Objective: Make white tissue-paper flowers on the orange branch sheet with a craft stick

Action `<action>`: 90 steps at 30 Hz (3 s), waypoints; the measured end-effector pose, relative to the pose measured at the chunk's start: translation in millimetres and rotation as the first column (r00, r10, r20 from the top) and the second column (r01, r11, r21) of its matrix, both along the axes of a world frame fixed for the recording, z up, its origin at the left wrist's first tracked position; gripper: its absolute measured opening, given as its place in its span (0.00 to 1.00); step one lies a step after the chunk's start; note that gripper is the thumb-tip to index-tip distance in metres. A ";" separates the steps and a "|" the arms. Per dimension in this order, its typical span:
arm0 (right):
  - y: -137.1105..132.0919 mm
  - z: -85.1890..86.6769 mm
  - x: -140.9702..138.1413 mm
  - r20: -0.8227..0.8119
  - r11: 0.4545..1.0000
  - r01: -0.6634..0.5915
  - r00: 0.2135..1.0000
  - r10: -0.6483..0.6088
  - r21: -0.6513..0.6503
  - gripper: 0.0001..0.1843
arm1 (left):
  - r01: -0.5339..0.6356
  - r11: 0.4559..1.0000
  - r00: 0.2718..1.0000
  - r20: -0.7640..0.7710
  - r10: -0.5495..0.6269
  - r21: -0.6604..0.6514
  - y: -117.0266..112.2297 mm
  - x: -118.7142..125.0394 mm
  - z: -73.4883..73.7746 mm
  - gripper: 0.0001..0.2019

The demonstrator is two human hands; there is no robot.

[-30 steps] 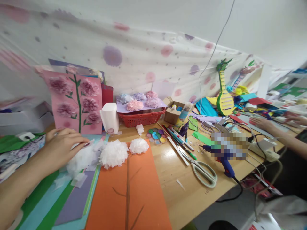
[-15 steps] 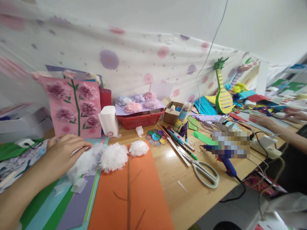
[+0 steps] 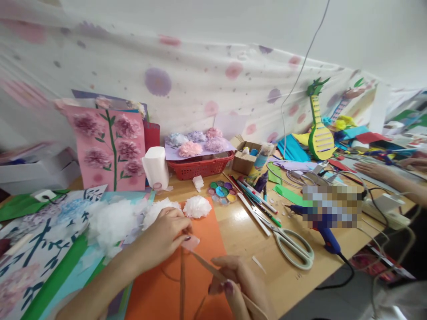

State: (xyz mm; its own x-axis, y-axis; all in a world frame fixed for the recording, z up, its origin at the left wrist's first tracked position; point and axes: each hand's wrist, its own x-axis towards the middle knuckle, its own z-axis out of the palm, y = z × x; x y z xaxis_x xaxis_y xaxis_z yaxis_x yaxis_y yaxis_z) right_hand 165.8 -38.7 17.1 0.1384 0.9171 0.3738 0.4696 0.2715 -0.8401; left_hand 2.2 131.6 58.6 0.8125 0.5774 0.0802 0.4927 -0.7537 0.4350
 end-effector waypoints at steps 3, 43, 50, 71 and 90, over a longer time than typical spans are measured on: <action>11.0 1.5 10.8 0.189 0.997 0.075 0.979 -0.075 0.005 0.15 | 0.037 0.996 0.999 0.000 -0.038 0.079 7.9 11.1 -10.1 0.08; 65.3 2.1 11.9 0.665 0.960 -0.016 0.718 0.205 -0.279 0.11 | 0.061 0.986 0.975 -0.219 -0.026 0.154 -35.9 1.4 -53.4 0.09; 74.9 -5.6 11.3 0.751 0.970 -0.007 0.632 0.193 -0.244 0.11 | 0.116 0.985 0.957 -0.279 -0.076 0.131 -37.0 1.2 -50.4 0.13; 46.6 4.3 13.6 0.679 0.980 -0.088 0.710 0.188 -0.180 0.13 | 0.121 0.975 0.952 -0.300 -0.061 0.187 -39.3 4.3 -53.0 0.07; 8.3 -42.3 23.7 0.256 0.993 0.017 0.966 -0.046 0.117 0.13 | -0.282 0.759 0.941 0.325 0.098 0.587 -9.2 -43.2 -41.0 0.17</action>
